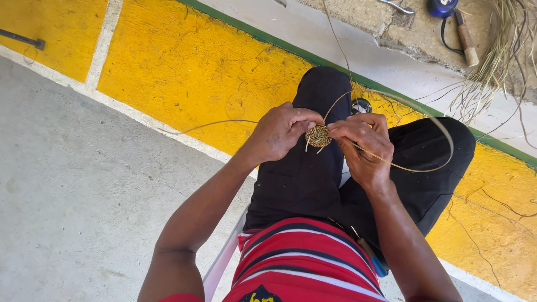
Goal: The recorder is weaving a small circular object, possibly a coaster or the base of a basket, using thin straw or bamboo fibers.
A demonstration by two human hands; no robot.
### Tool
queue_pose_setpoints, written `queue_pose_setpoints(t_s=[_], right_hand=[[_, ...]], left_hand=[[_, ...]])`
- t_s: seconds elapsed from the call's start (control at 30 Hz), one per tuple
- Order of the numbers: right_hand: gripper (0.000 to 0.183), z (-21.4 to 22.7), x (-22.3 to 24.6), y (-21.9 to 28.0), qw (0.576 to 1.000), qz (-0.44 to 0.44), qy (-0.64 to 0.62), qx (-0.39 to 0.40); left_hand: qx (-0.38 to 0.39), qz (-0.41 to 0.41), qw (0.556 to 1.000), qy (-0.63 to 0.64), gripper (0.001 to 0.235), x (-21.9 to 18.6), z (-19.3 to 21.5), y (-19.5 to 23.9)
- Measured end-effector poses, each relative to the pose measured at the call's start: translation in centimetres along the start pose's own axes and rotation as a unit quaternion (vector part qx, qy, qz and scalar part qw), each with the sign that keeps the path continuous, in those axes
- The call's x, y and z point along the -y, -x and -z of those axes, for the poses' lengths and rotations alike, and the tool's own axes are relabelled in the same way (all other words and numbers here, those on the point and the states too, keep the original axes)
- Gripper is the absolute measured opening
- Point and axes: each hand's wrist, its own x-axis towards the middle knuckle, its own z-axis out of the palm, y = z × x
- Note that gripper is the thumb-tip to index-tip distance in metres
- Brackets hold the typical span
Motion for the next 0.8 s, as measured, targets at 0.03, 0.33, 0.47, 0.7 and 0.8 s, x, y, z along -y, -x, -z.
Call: queue_pose_setpoints(t_s=[0.03,0.33,0.47,0.7,0.8], right_hand=[[0.018,0.07,0.08,0.01,1.0,0.002,0.007,-0.001],[0.016,0.39,0.11,0.03,1.0,0.004,0.02,0.007],[0.016,0.47,0.09,0.06,0.999,0.023,0.018,0.02],[0.016,0.4,0.29,0.14,1.0,-0.012,0.004,0.01],[0.016,0.39,0.09,0.29,1.0,-0.018,0.006,0.0]], left_hand=[[0.002,-0.004,1.0,0.005,0.017,0.0,-0.03,0.04],[0.007,-0.004,1.0,0.006,0.017,-0.34,0.0,0.04],[0.012,-0.004,1.0,0.004,0.017,-0.36,-0.03,0.1],[0.017,-0.005,1.0,0.006,0.017,-0.2,-0.16,0.03],[0.018,-0.001,1.0,0.005,0.017,-0.29,-0.16,0.09]])
